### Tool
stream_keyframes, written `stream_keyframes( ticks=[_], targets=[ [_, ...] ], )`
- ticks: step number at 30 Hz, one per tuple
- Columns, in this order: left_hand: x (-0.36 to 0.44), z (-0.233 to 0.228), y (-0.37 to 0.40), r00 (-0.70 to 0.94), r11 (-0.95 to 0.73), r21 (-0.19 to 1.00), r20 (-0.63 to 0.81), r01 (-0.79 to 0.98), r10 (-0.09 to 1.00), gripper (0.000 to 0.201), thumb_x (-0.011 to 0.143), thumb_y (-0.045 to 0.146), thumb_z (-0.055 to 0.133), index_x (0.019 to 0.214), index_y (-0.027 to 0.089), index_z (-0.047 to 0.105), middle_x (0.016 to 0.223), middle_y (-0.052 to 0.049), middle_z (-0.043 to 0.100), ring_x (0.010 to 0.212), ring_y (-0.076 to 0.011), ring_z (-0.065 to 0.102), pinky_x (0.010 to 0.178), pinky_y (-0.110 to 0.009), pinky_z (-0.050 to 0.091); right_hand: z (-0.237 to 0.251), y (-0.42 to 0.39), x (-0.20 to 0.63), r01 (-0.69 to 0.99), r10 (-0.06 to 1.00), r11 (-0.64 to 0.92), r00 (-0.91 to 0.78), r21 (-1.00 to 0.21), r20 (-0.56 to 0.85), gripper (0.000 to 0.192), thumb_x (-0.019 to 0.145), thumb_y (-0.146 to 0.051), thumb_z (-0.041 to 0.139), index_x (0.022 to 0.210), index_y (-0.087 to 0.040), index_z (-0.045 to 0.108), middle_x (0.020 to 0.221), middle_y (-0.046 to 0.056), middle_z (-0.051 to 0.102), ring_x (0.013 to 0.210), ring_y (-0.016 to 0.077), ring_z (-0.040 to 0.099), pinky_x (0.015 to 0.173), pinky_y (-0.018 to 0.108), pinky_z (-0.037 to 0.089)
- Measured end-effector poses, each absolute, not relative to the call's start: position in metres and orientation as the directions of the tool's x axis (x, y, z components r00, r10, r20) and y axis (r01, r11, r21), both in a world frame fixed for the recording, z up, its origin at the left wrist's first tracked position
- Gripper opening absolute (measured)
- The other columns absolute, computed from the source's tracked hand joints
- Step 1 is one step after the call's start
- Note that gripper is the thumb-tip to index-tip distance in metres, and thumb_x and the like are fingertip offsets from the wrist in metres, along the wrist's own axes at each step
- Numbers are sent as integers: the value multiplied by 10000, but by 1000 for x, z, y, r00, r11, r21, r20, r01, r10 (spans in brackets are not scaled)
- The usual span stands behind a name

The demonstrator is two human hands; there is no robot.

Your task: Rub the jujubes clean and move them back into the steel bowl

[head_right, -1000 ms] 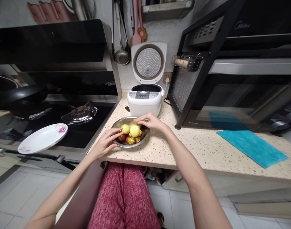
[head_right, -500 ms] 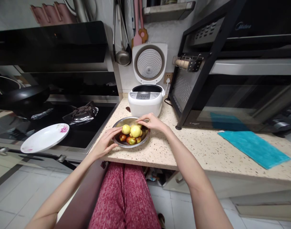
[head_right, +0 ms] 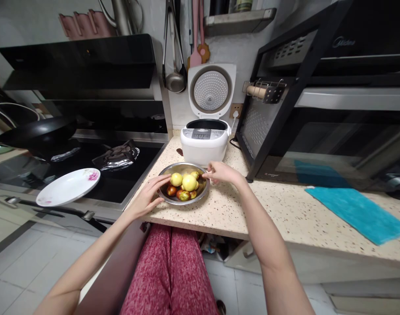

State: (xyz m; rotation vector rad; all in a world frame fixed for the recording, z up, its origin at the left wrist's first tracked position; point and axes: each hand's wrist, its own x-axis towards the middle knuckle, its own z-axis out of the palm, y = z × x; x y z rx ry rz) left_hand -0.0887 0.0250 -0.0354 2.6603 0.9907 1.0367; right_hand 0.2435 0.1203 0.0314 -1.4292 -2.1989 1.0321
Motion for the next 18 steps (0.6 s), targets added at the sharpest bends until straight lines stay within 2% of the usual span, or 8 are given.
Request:
stream_keyframes(
  ticks=[2, 4, 7, 11, 15, 18],
  targets=[
    [-88, -35, 24, 544, -773, 336, 561, 538, 624, 666, 1056, 608, 428, 1625, 269, 363, 1614, -152, 477, 1485, -329, 470, 1252, -544, 374, 26, 120, 238, 639, 843, 54, -441, -768, -308, 378, 784, -488, 867, 731, -192, 639, 574, 62, 714, 494, 207, 660, 507, 301, 525],
    [-88, -34, 24, 534, -767, 346, 562, 540, 631, 658, 1057, 596, 443, 1623, 269, 366, 1620, -152, 468, 1496, -330, 457, 1259, -548, 369, 21, 120, 231, 607, 821, -30, -438, -794, -366, 395, 817, -467, 838, 640, -190, 620, 510, 63, 688, 445, 188, 638, 454, 277, 509],
    [-88, -33, 23, 513, -755, 366, 567, 544, 645, 651, 1056, 578, 468, 1621, 272, 365, 1642, -148, 435, 1523, -330, 422, 1278, -561, 347, 19, 121, 220, 550, 863, -37, -403, -834, -304, 445, 843, -371, 810, 515, -183, 575, 414, 48, 628, 380, 142, 585, 392, 214, 449],
    [-88, -34, 23, 480, -719, 420, 544, 554, 688, 656, 1062, 551, 469, 1637, 266, 334, 1683, -148, 364, 1561, -331, 368, 1303, -560, 314, 22, 116, 210, 405, 901, -62, -370, -912, -225, 424, 862, -278, 723, 480, -167, 577, 352, 27, 574, 307, 98, 521, 335, 156, 377],
    [-89, -35, 26, 456, -686, 490, 515, 538, 725, 729, 1042, 547, 518, 1663, 262, 265, 1720, -149, 282, 1595, -340, 308, 1323, -563, 284, 19, 110, 201, 225, 945, -63, -299, -972, -130, 388, 815, -302, 695, 469, -173, 576, 323, 11, 533, 260, 89, 484, 276, 136, 292],
    [-89, -37, 28, 448, -675, 508, 506, 536, 737, 820, 1004, 544, 600, 1674, 267, 218, 1733, -154, 241, 1611, -351, 270, 1329, -581, 264, 16, 109, 195, 175, 964, -23, -257, -984, -68, 369, 793, -336, 689, 477, -182, 576, 330, 8, 534, 249, 88, 468, 262, 142, 268]
  ],
)
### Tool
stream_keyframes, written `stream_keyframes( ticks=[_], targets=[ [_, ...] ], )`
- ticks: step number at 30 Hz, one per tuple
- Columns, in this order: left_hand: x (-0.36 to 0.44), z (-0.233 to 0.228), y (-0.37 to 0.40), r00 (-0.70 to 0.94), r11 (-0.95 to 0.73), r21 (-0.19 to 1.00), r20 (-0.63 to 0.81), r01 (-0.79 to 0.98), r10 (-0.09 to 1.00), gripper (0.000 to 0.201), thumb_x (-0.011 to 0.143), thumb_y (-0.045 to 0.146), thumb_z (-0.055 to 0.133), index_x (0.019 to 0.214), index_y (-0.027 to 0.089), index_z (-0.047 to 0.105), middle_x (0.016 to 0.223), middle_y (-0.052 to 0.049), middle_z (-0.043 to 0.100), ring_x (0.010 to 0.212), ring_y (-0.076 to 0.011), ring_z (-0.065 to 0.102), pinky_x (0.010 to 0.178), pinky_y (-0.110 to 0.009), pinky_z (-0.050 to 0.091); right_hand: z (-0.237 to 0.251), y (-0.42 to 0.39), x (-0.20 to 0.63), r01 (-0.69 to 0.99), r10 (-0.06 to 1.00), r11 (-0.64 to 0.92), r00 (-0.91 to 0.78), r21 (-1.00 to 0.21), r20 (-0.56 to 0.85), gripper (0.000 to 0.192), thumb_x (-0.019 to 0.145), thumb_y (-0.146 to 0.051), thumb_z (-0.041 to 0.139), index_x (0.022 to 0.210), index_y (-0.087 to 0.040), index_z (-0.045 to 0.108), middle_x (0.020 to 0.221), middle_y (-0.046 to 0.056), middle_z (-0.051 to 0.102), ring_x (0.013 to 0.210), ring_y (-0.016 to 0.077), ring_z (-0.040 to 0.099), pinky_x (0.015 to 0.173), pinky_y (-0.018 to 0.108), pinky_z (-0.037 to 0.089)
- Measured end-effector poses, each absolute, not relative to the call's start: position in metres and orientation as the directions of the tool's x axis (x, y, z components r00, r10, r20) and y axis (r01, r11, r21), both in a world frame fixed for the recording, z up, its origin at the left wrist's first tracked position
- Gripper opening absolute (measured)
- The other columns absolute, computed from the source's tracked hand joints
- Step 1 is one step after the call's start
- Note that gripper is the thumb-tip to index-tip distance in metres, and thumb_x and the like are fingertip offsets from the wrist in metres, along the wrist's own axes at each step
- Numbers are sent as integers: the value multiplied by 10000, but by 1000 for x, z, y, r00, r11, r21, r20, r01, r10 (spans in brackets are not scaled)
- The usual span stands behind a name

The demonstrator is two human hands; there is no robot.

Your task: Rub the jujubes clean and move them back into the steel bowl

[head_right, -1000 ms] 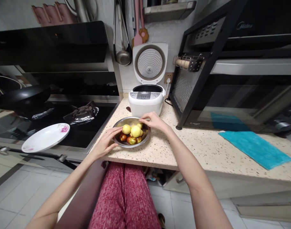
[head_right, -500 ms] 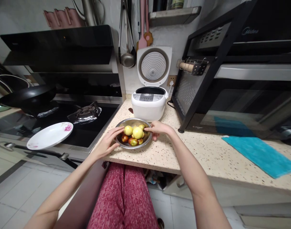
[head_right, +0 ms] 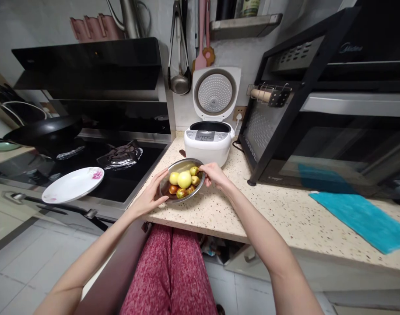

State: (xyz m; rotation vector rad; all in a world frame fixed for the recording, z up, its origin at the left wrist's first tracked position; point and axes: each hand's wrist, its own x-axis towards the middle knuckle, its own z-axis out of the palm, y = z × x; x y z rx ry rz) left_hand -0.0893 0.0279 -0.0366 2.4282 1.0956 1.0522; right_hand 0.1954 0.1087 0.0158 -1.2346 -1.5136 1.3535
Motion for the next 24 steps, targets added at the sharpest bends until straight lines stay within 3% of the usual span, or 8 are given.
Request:
stream_keyframes(
  ticks=[9, 16, 24],
  targets=[
    [-86, -42, 30, 397, -606, 537, 462, 587, 793, 945, 965, 569, 662, 1688, 277, 128, 1758, -164, 175, 1631, -362, 225, 1340, -583, 232, 13, 102, 185, 136, 987, 123, -121, -983, 107, 432, 786, -459, 679, 479, -224, 487, 321, -8, 497, 244, 92, 439, 264, 163, 267],
    [-84, -46, 34, 357, -548, 622, 416, 560, 836, 1036, 943, 609, 672, 1694, 240, 60, 1760, -194, 137, 1642, -379, 174, 1344, -601, 188, 23, 94, 169, 158, 982, 182, -85, -971, 170, 381, 788, -399, 642, 487, -224, 487, 350, -6, 525, 250, 91, 450, 265, 165, 274],
    [-85, -45, 37, 259, -525, 657, 464, 542, 847, 952, 972, 591, 638, 1690, 275, 98, 1766, -152, 125, 1652, -355, 141, 1354, -566, 183, 60, 101, 132, 416, 959, 279, -175, -866, 225, 361, 795, -253, 592, 449, -209, 498, 345, -9, 536, 256, 87, 452, 311, 171, 336]
  ],
)
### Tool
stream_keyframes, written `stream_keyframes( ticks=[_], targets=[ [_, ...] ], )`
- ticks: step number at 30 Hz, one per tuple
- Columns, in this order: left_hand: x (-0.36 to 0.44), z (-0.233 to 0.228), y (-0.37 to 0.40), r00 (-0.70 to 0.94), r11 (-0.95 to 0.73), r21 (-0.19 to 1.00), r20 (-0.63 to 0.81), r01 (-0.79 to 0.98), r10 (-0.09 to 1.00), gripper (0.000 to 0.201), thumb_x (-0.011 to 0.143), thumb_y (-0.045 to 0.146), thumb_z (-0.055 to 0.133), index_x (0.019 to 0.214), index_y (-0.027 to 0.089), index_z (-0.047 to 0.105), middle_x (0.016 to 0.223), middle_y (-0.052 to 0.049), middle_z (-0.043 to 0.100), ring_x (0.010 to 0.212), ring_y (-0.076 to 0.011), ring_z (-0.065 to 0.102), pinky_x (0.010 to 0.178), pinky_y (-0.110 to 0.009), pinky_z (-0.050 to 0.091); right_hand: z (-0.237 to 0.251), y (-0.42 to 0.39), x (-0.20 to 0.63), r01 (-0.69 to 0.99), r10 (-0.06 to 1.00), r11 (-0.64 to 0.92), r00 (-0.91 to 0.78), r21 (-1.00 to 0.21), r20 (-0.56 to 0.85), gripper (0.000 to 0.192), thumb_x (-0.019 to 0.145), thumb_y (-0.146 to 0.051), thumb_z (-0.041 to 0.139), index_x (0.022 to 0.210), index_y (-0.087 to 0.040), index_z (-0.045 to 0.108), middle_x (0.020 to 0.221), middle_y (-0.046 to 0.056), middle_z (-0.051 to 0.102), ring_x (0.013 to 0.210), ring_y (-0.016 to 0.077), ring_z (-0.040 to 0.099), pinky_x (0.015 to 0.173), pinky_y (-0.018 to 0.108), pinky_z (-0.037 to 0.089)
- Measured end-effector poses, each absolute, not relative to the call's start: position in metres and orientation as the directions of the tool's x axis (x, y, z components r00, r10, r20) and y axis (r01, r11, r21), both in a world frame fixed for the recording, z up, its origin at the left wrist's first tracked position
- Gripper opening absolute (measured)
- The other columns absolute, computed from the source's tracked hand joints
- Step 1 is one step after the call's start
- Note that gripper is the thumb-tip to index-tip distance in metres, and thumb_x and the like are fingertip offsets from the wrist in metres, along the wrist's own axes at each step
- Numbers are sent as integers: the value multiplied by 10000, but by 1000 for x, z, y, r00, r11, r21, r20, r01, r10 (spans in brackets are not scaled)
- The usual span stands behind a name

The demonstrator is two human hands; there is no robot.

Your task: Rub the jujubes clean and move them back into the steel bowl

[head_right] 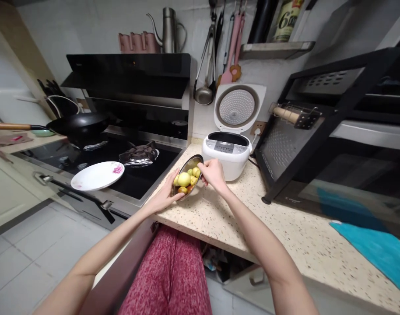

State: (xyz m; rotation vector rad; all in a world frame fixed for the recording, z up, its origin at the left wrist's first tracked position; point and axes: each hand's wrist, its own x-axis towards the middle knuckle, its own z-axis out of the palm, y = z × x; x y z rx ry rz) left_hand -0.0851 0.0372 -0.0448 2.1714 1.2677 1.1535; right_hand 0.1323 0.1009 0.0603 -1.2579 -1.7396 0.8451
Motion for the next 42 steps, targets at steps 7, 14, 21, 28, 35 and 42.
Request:
stream_keyframes(
  ticks=[7, 14, 21, 28, 35, 42],
  targets=[
    [-87, -45, 39, 187, -448, 718, 416, 533, 890, 906, 975, 637, 603, 1684, 300, 151, 1735, -163, 173, 1638, -362, 190, 1336, -582, 215, 67, 121, 127, 524, 970, 235, -185, -819, 159, 416, 820, -239, 592, 419, -219, 482, 348, 5, 539, 269, 103, 472, 327, 191, 352],
    [-88, -53, 46, 150, -428, 747, 412, 509, 899, 925, 972, 630, 610, 1680, 253, 148, 1729, -188, 162, 1633, -371, 199, 1335, -584, 203, 89, 119, 115, 642, 961, 273, -207, -716, 181, 460, 812, -184, 588, 365, -219, 486, 311, 10, 498, 290, 106, 445, 425, 228, 417],
    [-86, -55, 45, 111, -386, 762, 387, 520, 915, 965, 968, 635, 609, 1687, 230, 107, 1746, -199, 115, 1647, -375, 136, 1337, -578, 179, 122, 111, 95, 840, 940, 322, -230, -437, 251, 514, 849, -179, 584, 348, -224, 481, 347, 41, 486, 487, 176, 576, 652, 290, 475],
    [-88, -63, 50, 117, -414, 726, 423, 549, 898, 932, 969, 621, 615, 1692, 268, 144, 1746, -173, 135, 1654, -376, 102, 1332, -571, 194, 133, 111, 89, 908, 944, 297, -232, -297, 234, 430, 845, -205, 561, 416, -198, 560, 443, 75, 579, 592, 203, 637, 678, 286, 471],
    [-89, -73, 57, 130, -420, 672, 438, 610, 889, 794, 964, 557, 656, 1638, 273, 349, 1749, -162, 124, 1650, -398, 106, 1328, -587, 196, 135, 109, 78, 961, 938, 250, -209, -120, 278, 254, 830, -215, 580, 622, -151, 710, 590, 124, 690, 691, 257, 689, 644, 306, 458],
    [-88, -72, 57, 112, -408, 660, 443, 631, 890, 777, 957, 583, 658, 1610, 242, 413, 1759, -174, 124, 1651, -399, 103, 1327, -586, 201, 131, 101, 71, 964, 902, 256, -266, 75, 339, 219, 874, -223, 576, 853, -130, 773, 911, 203, 774, 910, 325, 731, 699, 323, 462]
  ],
)
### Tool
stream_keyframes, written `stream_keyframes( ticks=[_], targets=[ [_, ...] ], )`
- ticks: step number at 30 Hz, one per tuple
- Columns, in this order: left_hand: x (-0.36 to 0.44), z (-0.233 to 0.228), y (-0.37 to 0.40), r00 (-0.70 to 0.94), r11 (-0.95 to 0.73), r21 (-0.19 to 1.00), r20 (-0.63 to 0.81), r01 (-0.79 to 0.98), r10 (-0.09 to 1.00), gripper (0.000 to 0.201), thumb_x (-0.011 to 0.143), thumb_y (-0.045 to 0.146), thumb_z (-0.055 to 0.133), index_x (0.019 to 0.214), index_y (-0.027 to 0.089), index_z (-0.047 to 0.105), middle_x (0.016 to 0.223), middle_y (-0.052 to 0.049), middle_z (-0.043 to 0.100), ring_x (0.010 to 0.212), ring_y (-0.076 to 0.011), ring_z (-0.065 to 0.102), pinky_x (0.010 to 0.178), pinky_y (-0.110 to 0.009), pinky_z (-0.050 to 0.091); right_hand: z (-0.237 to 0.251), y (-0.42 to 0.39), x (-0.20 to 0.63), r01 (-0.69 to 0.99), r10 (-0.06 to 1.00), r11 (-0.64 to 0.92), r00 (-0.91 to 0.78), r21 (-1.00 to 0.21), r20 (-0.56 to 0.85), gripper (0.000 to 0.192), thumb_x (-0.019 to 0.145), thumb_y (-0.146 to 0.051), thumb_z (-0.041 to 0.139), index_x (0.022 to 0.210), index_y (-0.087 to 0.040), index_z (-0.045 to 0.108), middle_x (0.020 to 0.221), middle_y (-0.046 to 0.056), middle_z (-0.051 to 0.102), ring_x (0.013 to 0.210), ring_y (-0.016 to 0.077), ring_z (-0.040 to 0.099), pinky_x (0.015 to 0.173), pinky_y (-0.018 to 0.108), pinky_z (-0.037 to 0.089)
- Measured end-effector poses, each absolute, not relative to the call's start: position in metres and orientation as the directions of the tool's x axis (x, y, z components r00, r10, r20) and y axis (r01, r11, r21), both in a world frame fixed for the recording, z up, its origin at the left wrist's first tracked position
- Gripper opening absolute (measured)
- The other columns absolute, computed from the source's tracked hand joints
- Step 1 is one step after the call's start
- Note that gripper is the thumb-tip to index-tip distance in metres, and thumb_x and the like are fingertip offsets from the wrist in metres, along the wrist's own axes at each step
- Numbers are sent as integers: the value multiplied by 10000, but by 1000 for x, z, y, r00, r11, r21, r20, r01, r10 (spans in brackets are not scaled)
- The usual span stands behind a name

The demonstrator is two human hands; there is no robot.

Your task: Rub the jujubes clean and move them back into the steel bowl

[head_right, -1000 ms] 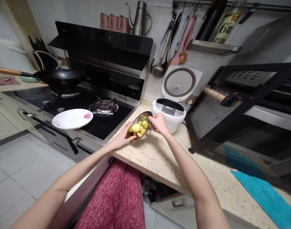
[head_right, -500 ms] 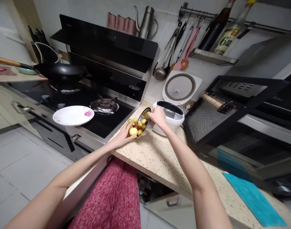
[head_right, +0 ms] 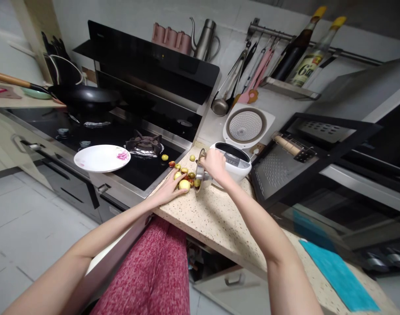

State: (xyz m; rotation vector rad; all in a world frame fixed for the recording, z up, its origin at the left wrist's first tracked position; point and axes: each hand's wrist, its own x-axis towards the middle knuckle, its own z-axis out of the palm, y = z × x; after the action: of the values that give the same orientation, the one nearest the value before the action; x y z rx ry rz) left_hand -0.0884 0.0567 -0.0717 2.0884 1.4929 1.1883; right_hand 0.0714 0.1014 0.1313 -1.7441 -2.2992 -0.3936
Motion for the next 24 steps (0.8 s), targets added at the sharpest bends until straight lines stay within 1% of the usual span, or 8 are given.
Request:
stream_keyframes(
  ticks=[7, 10, 12, 15, 18, 20, 21, 24],
  targets=[
    [-89, -71, 55, 101, -381, 664, 420, 643, 902, 773, 954, 561, 673, 1596, 200, 437, 1754, -209, 124, 1647, -415, 106, 1323, -585, 205, 127, 82, 70, 937, 861, 284, -342, 203, 377, 286, 952, -203, 494, 930, -96, 758, 944, 245, 758, 878, 344, 709, 716, 364, 468],
    [-89, -71, 54, 100, -387, 667, 426, 637, 899, 770, 949, 559, 681, 1594, 213, 441, 1752, -201, 141, 1645, -419, 118, 1317, -594, 223, 126, 74, 73, 929, 842, 299, -364, 217, 397, 279, 940, -200, 507, 852, -107, 755, 897, 233, 765, 821, 321, 709, 683, 344, 456],
    [-89, -71, 53, 100, -404, 664, 446, 629, 889, 759, 947, 562, 681, 1586, 221, 451, 1749, -192, 158, 1644, -417, 130, 1314, -598, 235, 129, 69, 83, 932, 828, 314, -362, 181, 429, 269, 907, -197, 531, 737, -128, 727, 816, 207, 763, 744, 290, 696, 640, 327, 437],
    [-89, -73, 54, 98, -424, 655, 473, 626, 876, 751, 950, 579, 668, 1578, 229, 449, 1746, -187, 174, 1641, -412, 148, 1313, -606, 237, 134, 63, 116, 929, 823, 369, -323, -8, 467, 325, 847, -215, 548, 526, -186, 589, 571, 126, 682, 554, 219, 620, 570, 303, 415],
    [-89, -76, 56, 86, -422, 659, 479, 622, 874, 720, 991, 582, 597, 1586, 217, 418, 1744, -200, 167, 1642, -400, 157, 1317, -605, 224, 130, 61, 164, 819, 893, 419, -293, -392, 342, 430, 841, -334, 544, 432, -225, 469, 367, 46, 526, 380, 145, 509, 508, 266, 422],
    [-89, -79, 59, 83, -423, 659, 481, 622, 873, 673, 1030, 566, 526, 1584, 202, 409, 1741, -203, 169, 1646, -385, 153, 1322, -589, 221, 117, 61, 195, 714, 961, 274, -223, -644, 162, 476, 808, -491, 582, 433, -242, 426, 328, 26, 475, 291, 117, 411, 387, 246, 323],
    [-89, -80, 60, 84, -424, 657, 482, 624, 872, 650, 1045, 552, 495, 1581, 194, 411, 1740, -204, 171, 1648, -377, 148, 1325, -577, 222, 108, 61, 208, 669, 977, 191, -201, -718, 73, 496, 769, -562, 620, 442, -243, 427, 320, 18, 461, 275, 108, 387, 355, 235, 277],
    [-88, -82, 61, 88, -429, 644, 491, 634, 867, 587, 1067, 495, 462, 1565, 187, 424, 1739, -203, 183, 1653, -351, 141, 1329, -557, 224, 75, 57, 234, 594, 980, 55, -187, -802, -72, 554, 681, -676, 696, 463, -239, 434, 310, -2, 436, 268, 88, 356, 326, 212, 225]
  ],
)
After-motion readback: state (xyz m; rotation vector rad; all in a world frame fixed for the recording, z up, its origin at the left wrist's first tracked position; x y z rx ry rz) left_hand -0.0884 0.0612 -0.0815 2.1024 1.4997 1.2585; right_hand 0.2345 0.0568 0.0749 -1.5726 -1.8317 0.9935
